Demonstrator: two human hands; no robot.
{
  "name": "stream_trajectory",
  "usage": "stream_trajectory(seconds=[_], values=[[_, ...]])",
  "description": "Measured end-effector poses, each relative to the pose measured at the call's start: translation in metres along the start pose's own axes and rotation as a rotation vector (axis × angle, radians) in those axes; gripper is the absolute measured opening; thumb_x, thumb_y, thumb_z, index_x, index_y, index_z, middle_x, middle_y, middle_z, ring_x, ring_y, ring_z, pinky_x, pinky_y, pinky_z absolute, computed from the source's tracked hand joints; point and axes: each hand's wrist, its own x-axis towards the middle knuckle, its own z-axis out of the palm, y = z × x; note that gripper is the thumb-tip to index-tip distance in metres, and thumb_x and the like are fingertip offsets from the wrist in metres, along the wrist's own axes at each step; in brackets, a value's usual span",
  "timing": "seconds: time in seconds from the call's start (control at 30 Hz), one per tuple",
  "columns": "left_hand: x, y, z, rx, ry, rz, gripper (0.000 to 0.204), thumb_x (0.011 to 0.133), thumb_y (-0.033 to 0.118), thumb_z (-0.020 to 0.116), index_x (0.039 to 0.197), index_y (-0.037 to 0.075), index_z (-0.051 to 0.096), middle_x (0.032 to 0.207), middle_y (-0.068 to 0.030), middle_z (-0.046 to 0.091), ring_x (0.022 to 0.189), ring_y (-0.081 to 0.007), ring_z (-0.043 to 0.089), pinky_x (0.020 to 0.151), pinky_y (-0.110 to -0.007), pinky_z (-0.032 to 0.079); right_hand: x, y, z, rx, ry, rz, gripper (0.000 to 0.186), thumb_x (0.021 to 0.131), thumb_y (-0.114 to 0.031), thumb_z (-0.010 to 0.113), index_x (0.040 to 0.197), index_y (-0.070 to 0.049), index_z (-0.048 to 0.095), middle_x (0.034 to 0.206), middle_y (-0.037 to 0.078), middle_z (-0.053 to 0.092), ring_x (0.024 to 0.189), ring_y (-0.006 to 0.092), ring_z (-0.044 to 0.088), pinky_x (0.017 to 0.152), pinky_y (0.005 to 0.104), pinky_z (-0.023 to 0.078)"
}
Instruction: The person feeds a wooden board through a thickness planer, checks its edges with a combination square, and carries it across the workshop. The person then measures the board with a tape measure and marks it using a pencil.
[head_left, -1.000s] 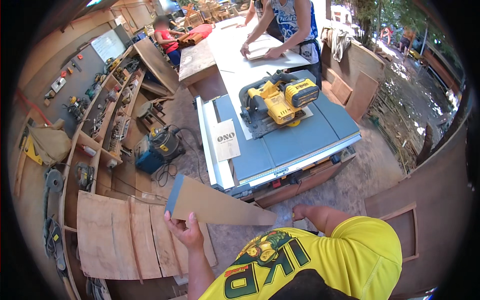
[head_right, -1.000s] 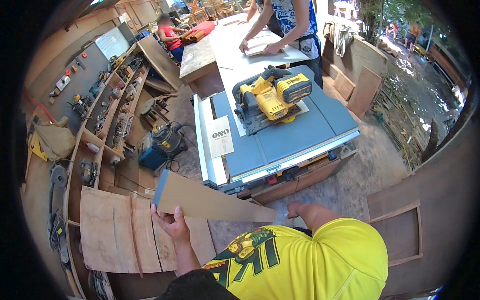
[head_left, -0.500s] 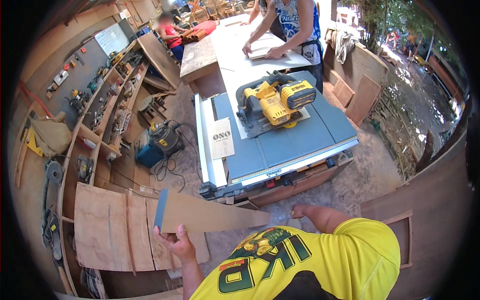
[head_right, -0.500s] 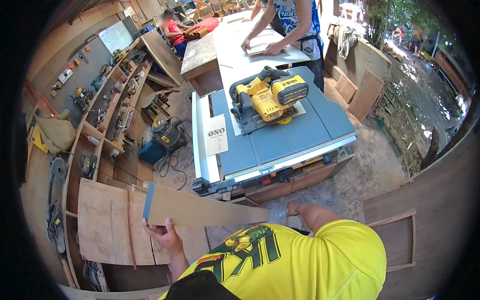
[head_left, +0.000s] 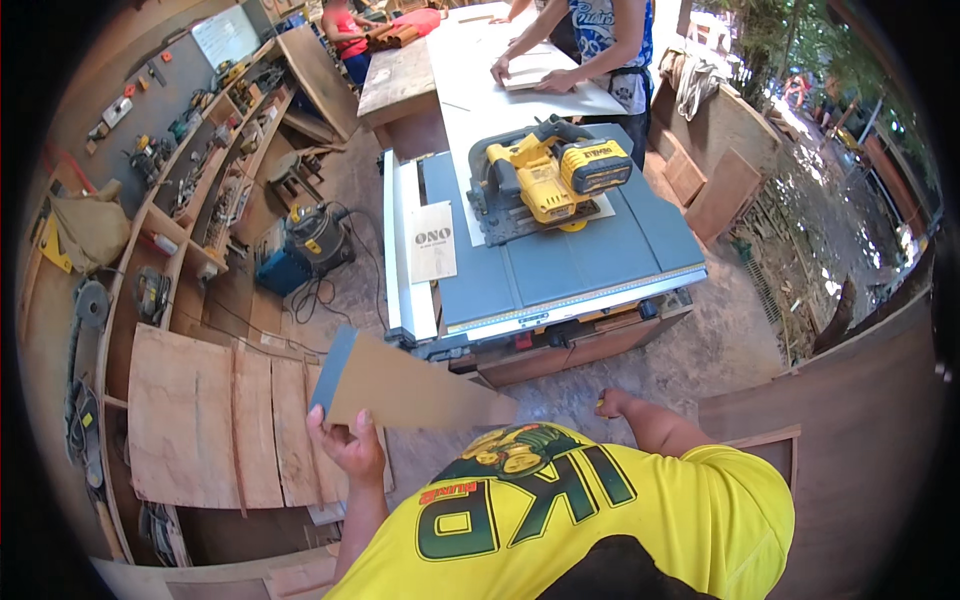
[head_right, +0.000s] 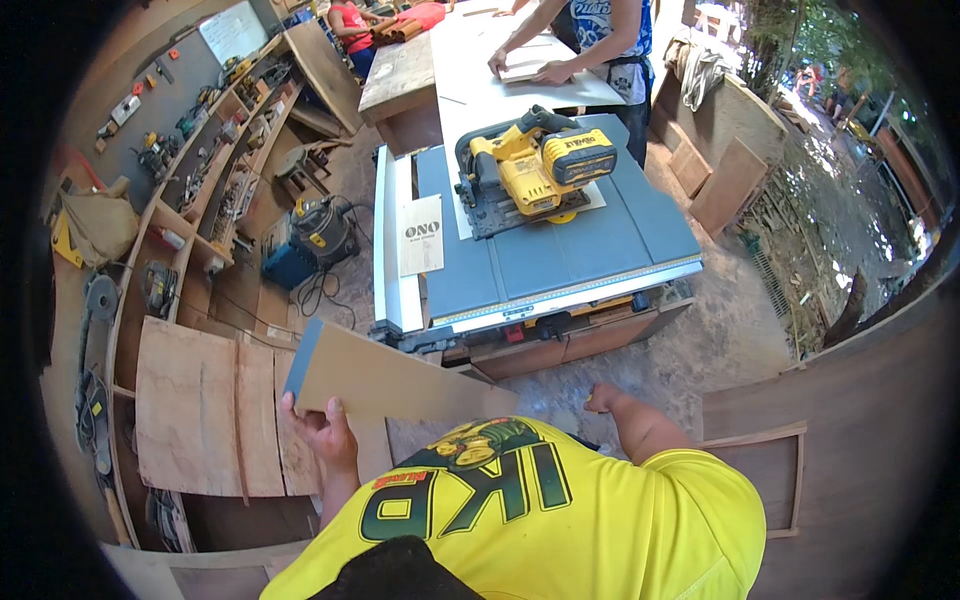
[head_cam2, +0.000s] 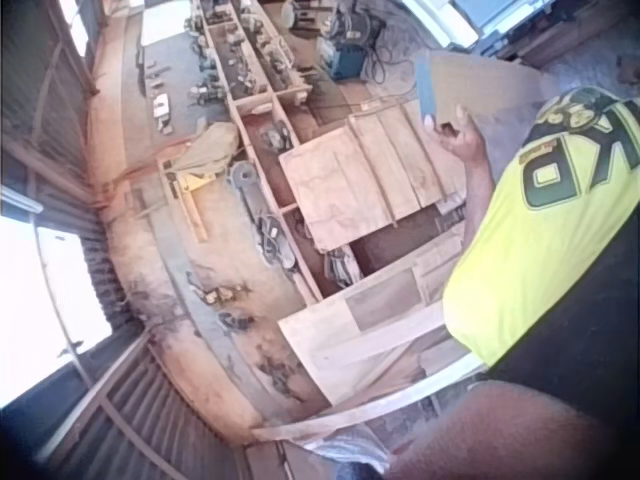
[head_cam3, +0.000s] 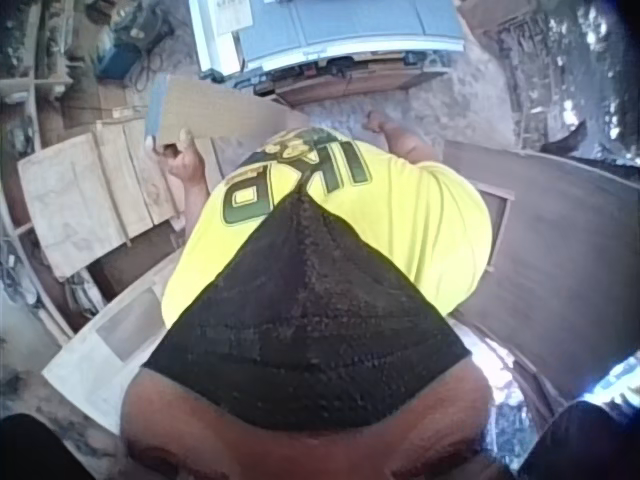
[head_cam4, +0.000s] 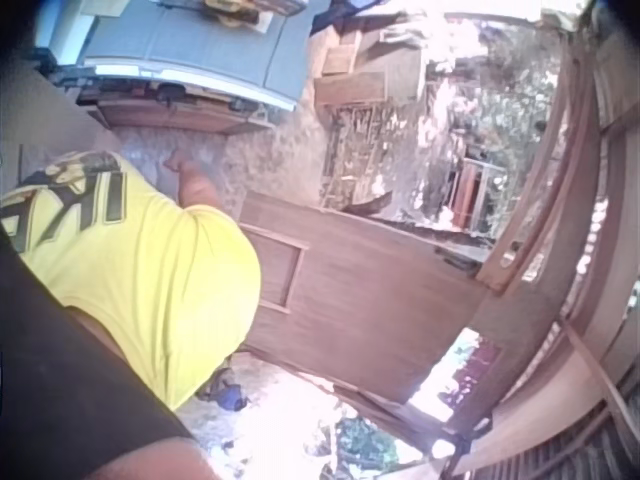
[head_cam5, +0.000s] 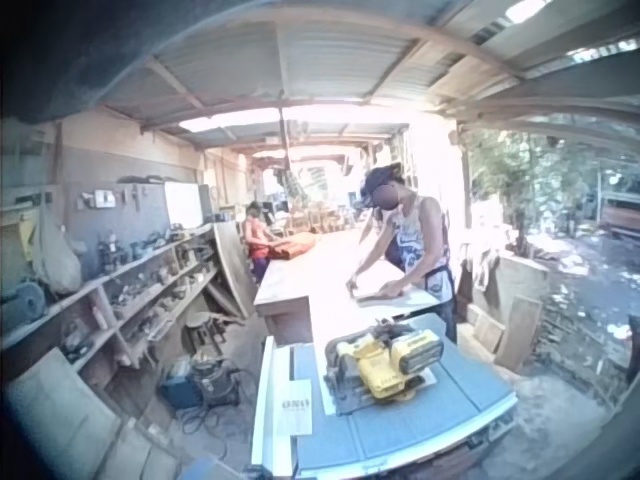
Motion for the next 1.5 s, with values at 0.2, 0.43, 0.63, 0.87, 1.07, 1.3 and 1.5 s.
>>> stream_trajectory(seconds=[0.2,0.43,0.63,0.87,1.07,1.3,1.5], values=[[0.030,-0.013,0.038,-0.163,-0.044,0.084,0.059,0.090,0.007,0.061,0.136,0.008,0.025,0.123,-0.0156,0.050,0.112,-0.0238,0.050,0.097,-0.037,0.038,-0.017,0.003,-0.001,0.155,0.043,0.060,0.055,0.069,-0.037,0.070,0.111,-0.003,0.065,0.099,0.019,0.068,0.092,0.0317,0.066,0.083,0.0371,0.052],[0.067,-0.027,0.084,-0.210,-0.162,0.113,0.056,0.092,0.013,0.061,0.137,0.006,0.027,0.122,-0.0139,0.049,0.110,-0.0204,0.050,0.097,-0.034,0.038,-0.022,0.021,0.015,0.234,0.095,0.083,0.057,0.068,-0.041,0.068,0.112,-0.006,0.065,0.110,0.020,0.065,0.103,0.0350,0.062,0.091,0.0392,0.049],[0.103,-0.029,0.106,-0.273,-0.106,0.064,0.052,0.094,0.019,0.058,0.135,0.004,0.028,0.118,-0.0119,0.051,0.107,-0.0175,0.050,0.095,-0.032,0.038,-0.042,0.037,0.033,0.241,0.113,0.104,0.055,0.068,-0.037,0.069,0.110,-0.003,0.065,0.101,0.021,0.066,0.096,0.0333,0.064,0.084,0.0386,0.051],[0.126,-0.049,0.124,-0.239,-0.002,0.141,0.051,0.096,0.033,0.054,0.131,0.004,0.031,0.112,-0.0092,0.051,0.100,-0.0155,0.052,0.088,-0.030,0.042,-0.063,0.041,0.031,0.358,0.096,0.172,0.055,0.070,-0.032,0.068,0.113,0.002,0.062,0.090,0.019,0.069,0.081,0.0287,0.068,0.075,0.0362,0.053],[0.124,-0.045,0.148,-0.233,-0.016,0.134,0.059,0.094,0.049,0.050,0.130,0.004,0.035,0.116,-0.0081,0.045,0.107,-0.0164,0.046,0.095,-0.030,0.038,-0.054,0.047,0.038,0.371,0.101,0.192,0.054,0.070,-0.035,0.069,0.112,-0.001,0.063,0.092,0.018,0.069,0.086,0.0303,0.068,0.079,0.0375,0.053],[0.124,-0.056,0.146,-0.095,0.043,0.209,0.058,0.095,0.049,0.048,0.128,0.001,0.038,0.116,-0.0119,0.046,0.105,-0.0194,0.048,0.093,-0.033,0.039,-0.051,0.045,0.031,0.269,0.053,0.140,0.053,0.069,-0.041,0.067,0.108,-0.006,0.066,0.103,0.019,0.067,0.097,0.0340,0.064,0.086,0.0400,0.050],[0.122,-0.051,0.146,-0.244,-0.006,0.152,0.059,0.095,0.049,0.049,0.128,0.001,0.037,0.117,-0.0118,0.045,0.104,-0.0184,0.048,0.091,-0.032,0.039,-0.053,0.040,0.023,0.201,0.010,0.145,0.053,0.070,-0.042,0.066,0.109,-0.006,0.065,0.104,0.019,0.067,0.098,0.0341,0.063,0.086,0.0404,0.050]])
